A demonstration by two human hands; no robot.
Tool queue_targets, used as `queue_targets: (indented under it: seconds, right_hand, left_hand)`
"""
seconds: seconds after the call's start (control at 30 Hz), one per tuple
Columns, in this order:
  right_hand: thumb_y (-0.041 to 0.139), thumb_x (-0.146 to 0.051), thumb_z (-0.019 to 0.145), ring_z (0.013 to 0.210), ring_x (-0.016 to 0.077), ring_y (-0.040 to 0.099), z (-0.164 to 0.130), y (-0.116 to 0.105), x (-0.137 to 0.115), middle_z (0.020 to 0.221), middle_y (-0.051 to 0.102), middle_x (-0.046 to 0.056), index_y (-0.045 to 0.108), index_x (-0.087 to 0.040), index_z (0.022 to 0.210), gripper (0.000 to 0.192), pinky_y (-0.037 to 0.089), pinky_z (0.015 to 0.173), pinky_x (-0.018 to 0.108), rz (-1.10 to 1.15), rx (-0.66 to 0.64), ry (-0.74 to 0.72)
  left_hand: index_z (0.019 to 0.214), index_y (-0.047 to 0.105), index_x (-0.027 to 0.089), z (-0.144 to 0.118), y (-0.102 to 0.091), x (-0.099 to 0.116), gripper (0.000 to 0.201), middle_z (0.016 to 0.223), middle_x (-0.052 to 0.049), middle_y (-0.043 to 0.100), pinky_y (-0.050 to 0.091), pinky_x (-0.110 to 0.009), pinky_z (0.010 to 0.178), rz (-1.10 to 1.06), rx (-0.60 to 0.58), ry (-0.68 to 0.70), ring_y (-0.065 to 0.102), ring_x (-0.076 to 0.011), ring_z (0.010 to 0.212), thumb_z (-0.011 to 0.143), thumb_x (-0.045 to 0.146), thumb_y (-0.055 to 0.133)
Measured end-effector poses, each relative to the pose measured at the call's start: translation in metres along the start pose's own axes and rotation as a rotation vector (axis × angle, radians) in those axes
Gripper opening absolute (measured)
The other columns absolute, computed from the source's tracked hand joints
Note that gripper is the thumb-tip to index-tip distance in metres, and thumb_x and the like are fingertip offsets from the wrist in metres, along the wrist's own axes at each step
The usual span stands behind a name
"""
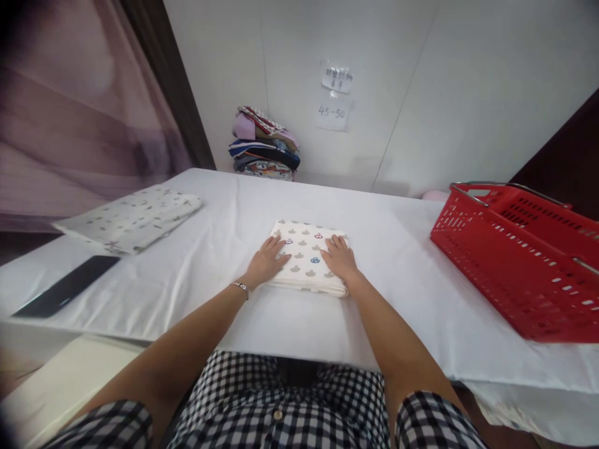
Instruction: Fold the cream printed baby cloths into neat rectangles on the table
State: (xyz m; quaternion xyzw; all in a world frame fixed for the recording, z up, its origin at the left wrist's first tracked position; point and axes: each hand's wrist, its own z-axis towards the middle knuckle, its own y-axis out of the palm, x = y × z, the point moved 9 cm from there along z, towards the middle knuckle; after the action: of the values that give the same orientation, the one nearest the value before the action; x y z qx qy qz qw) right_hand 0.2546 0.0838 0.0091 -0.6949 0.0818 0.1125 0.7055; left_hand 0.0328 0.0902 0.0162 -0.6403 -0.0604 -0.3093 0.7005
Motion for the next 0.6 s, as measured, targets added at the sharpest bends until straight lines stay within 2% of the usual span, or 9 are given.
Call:
queue_targets:
  seconds: [0.1,0.17,0.23,0.33,0.4,0.5,0.6]
  right_hand:
    - [0.038,-0.042,0.093,0.143,0.0249,0.012,-0.01,-0.002,0.005,0.155,0.021,0.006,0.041,-0.021,0.14,0.052,0.024,0.113,0.044,0.086,0.025,0.014]
    - [0.042,-0.042,0.09,0.143,0.0239,0.016,-0.021,-0.003,0.019,0.155,0.02,0.007,0.042,-0.02,0.14,0.055,0.024,0.114,0.041,0.192,0.048,0.091]
    - [0.046,-0.044,0.087,0.139,0.0235,0.027,-0.032,-0.005,0.04,0.154,0.022,0.008,0.041,-0.019,0.141,0.06,0.029,0.111,0.038,0.308,0.062,0.191]
    - [0.048,-0.042,0.086,0.128,0.023,0.045,-0.039,-0.013,0.066,0.146,0.04,0.008,0.042,-0.019,0.14,0.059,0.037,0.105,0.036,0.383,0.045,0.231]
    - [0.048,-0.038,0.086,0.123,0.0244,0.05,-0.037,-0.023,0.077,0.136,0.052,0.006,0.049,-0.022,0.135,0.052,0.041,0.101,0.037,0.291,0.029,0.217]
    - [0.05,-0.037,0.085,0.116,0.0268,0.055,-0.034,-0.036,0.087,0.125,0.061,0.007,0.054,-0.025,0.13,0.047,0.044,0.092,0.036,0.067,0.015,0.225]
    - [0.05,-0.044,0.084,0.109,0.0281,0.058,-0.037,-0.038,0.09,0.12,0.063,0.01,0.048,-0.023,0.135,0.055,0.045,0.085,0.036,-0.034,0.0,0.251]
  left_hand:
    - [0.133,0.045,0.025,-0.002,-0.002,0.0,0.05,0.152,-0.007,0.03,0.03,-0.052,0.109,-0.032,0.001,-0.054,0.019,-0.0269,0.142,0.088,0.048,0.046]
    - [0.131,0.047,0.026,-0.007,-0.002,0.001,0.049,0.152,-0.007,0.03,0.03,-0.055,0.108,-0.07,0.008,-0.12,0.019,-0.029,0.142,0.087,0.046,0.049]
    - [0.13,0.048,0.025,-0.018,0.002,0.008,0.049,0.152,-0.009,0.028,0.031,-0.059,0.106,-0.114,0.02,-0.179,0.019,-0.0323,0.142,0.085,0.045,0.053]
    - [0.131,0.047,0.024,-0.048,0.015,0.029,0.053,0.153,-0.011,0.025,0.032,-0.064,0.103,-0.175,0.037,-0.201,0.015,-0.0362,0.142,0.083,0.045,0.056]
    - [0.132,0.048,0.023,-0.073,0.024,0.051,0.053,0.152,-0.01,0.027,0.033,-0.064,0.104,-0.217,0.059,-0.124,0.01,-0.0356,0.143,0.084,0.044,0.056]
    - [0.132,0.049,0.023,-0.105,0.032,0.083,0.051,0.149,-0.009,0.034,0.033,-0.059,0.108,-0.28,0.061,0.103,0.009,-0.0311,0.144,0.085,0.04,0.056]
    - [0.131,0.051,0.021,-0.12,0.03,0.093,0.049,0.146,-0.01,0.039,0.034,-0.054,0.11,-0.308,0.027,0.259,0.016,-0.0279,0.143,0.084,0.036,0.058]
